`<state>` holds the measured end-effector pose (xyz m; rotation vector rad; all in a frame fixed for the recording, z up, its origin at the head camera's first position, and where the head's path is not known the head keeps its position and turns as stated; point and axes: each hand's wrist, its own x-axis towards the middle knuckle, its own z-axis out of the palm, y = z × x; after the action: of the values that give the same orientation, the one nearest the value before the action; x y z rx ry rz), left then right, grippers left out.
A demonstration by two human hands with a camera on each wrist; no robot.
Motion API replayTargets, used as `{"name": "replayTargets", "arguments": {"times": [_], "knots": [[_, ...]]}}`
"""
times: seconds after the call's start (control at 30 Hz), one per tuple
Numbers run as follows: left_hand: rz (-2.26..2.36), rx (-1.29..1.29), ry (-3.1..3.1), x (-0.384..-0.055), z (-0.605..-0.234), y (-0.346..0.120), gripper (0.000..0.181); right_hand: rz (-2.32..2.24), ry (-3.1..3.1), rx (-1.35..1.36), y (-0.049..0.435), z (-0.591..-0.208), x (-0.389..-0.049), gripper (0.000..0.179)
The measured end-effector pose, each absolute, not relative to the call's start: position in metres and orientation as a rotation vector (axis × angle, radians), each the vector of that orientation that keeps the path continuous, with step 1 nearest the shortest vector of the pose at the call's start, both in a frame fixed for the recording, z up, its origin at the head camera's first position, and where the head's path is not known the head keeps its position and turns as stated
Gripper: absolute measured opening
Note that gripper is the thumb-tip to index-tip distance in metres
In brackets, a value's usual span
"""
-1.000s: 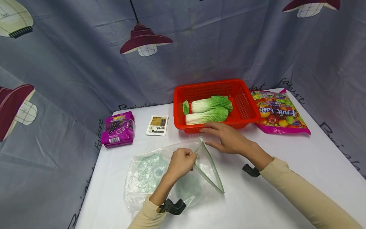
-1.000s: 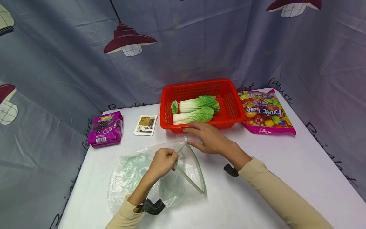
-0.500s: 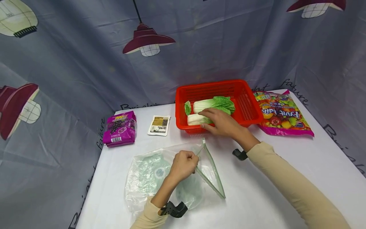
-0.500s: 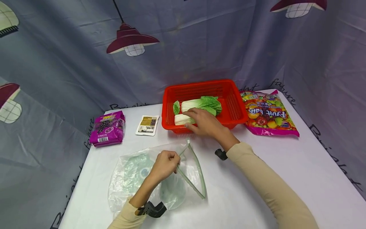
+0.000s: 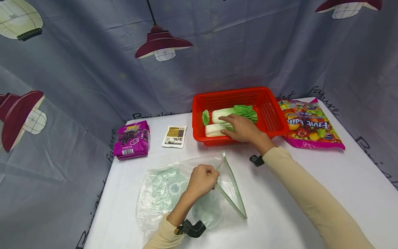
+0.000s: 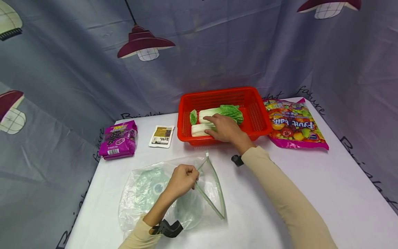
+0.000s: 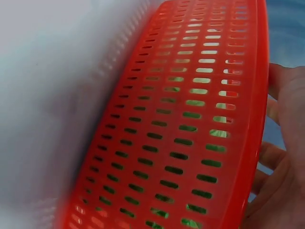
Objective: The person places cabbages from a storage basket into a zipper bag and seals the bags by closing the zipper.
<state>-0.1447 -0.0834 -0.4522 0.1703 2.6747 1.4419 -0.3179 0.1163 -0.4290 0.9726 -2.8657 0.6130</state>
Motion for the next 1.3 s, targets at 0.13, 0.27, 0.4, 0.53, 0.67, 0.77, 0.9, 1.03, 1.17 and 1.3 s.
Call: {"name": "replayTargets", "arguments": {"times": [0.13, 0.27, 0.4, 0.53, 0.67, 0.77, 0.9, 1.03, 1.17, 1.3], "knots": [[1.448, 0.190, 2.686, -0.146, -0.452, -0.083, 0.031, 0.650, -2.918, 0.924, 0.114, -0.429, -0.323, 0.062], [1.451, 0.208, 2.691, -0.147, -0.452, -0.081, 0.032, 0.651, -3.010, 0.855, 0.110, -0.427, -0.329, 0.066], [1.444, 0.209, 2.691, -0.147, -0.451, -0.080, 0.032, 0.654, -3.147, 0.763, 0.108, -0.425, -0.334, 0.069], [1.434, 0.196, 2.699, -0.147, -0.450, -0.080, 0.031, 0.677, -3.285, 0.656, 0.106, -0.425, -0.339, 0.068], [1.440, 0.193, 2.694, -0.147, -0.450, -0.081, 0.031, 0.676, -3.354, 0.615, 0.103, -0.426, -0.342, 0.062], [1.442, 0.190, 2.688, -0.147, -0.451, -0.081, 0.031, 0.627, -3.362, 0.631, 0.101, -0.428, -0.343, 0.061], [1.437, 0.184, 2.684, -0.146, -0.450, -0.081, 0.030, 0.540, -3.347, 0.638, 0.101, -0.429, -0.343, 0.061], [1.429, 0.177, 2.688, -0.145, -0.449, -0.082, 0.030, 0.491, -3.295, 0.671, 0.103, -0.430, -0.341, 0.063], [1.424, 0.168, 2.693, -0.145, -0.448, -0.083, 0.030, 0.483, -3.210, 0.670, 0.106, -0.430, -0.340, 0.067], [1.425, 0.171, 2.695, -0.144, -0.448, -0.084, 0.030, 0.498, -3.143, 0.665, 0.109, -0.427, -0.338, 0.071]]}}
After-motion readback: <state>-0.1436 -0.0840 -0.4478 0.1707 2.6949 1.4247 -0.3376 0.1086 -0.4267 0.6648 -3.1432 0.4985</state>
